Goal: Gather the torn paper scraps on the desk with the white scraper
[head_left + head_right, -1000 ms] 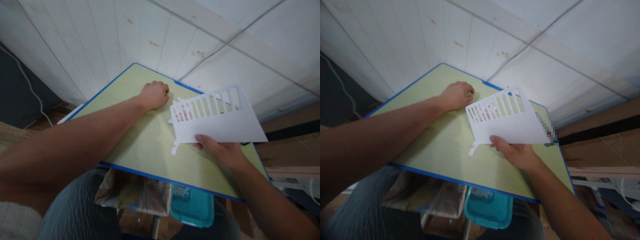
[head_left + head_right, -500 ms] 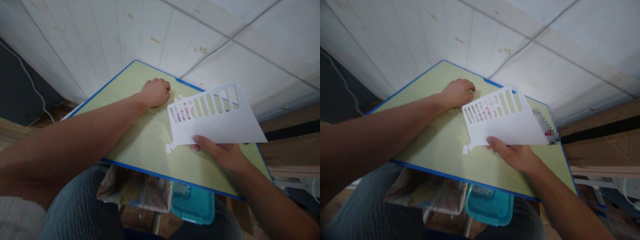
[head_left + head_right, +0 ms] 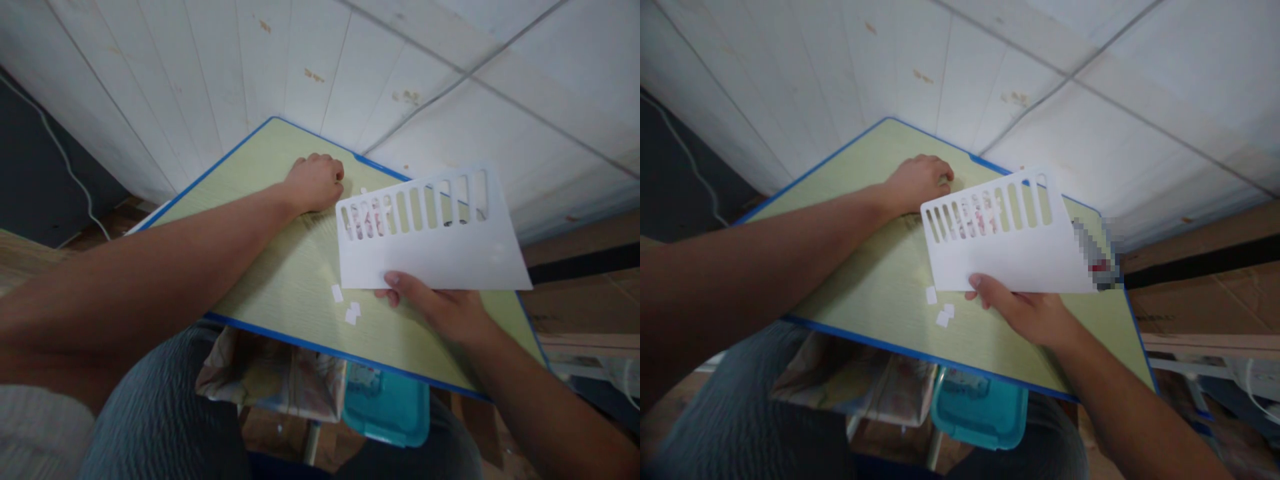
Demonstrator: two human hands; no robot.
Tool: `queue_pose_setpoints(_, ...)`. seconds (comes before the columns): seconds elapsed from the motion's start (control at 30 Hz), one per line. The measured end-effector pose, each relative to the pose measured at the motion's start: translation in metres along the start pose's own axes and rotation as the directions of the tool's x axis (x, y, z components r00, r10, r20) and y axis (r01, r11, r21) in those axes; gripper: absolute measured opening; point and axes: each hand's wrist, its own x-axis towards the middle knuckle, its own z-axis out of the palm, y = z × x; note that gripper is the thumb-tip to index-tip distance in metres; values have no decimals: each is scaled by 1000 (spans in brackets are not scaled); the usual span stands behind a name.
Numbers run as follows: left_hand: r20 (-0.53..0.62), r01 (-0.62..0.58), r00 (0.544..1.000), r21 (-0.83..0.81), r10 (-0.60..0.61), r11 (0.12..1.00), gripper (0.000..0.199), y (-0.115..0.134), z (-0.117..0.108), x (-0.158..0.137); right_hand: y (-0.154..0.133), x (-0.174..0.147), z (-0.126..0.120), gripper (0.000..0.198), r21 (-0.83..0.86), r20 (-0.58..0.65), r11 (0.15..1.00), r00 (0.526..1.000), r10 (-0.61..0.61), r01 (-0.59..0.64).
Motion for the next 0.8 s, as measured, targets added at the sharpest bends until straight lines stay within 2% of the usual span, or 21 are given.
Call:
queue_pose_setpoints(0.33,2,12,1000,-14,-12,1000,45,0,1,0,-3,-8,-3,38,-4,82,1000,996,-25,25)
queue_pose_setpoints(0.57,39,48,998,-50,-46,998,43,8,-10,-7,-3,-8,-17,33,41,206,999,978,-9,1)
queue_pose_setpoints(0.73,80,68,995,-95,-60,993,53,9,-14,-10,-8,-8,-31,34,100,392,992,919,35,-80)
queue_pose_setpoints(0.8,86,70,994,-100,-62,993,56,9,-15,-11,-7,-8,-35,30,150,432,980,900,57,-133)
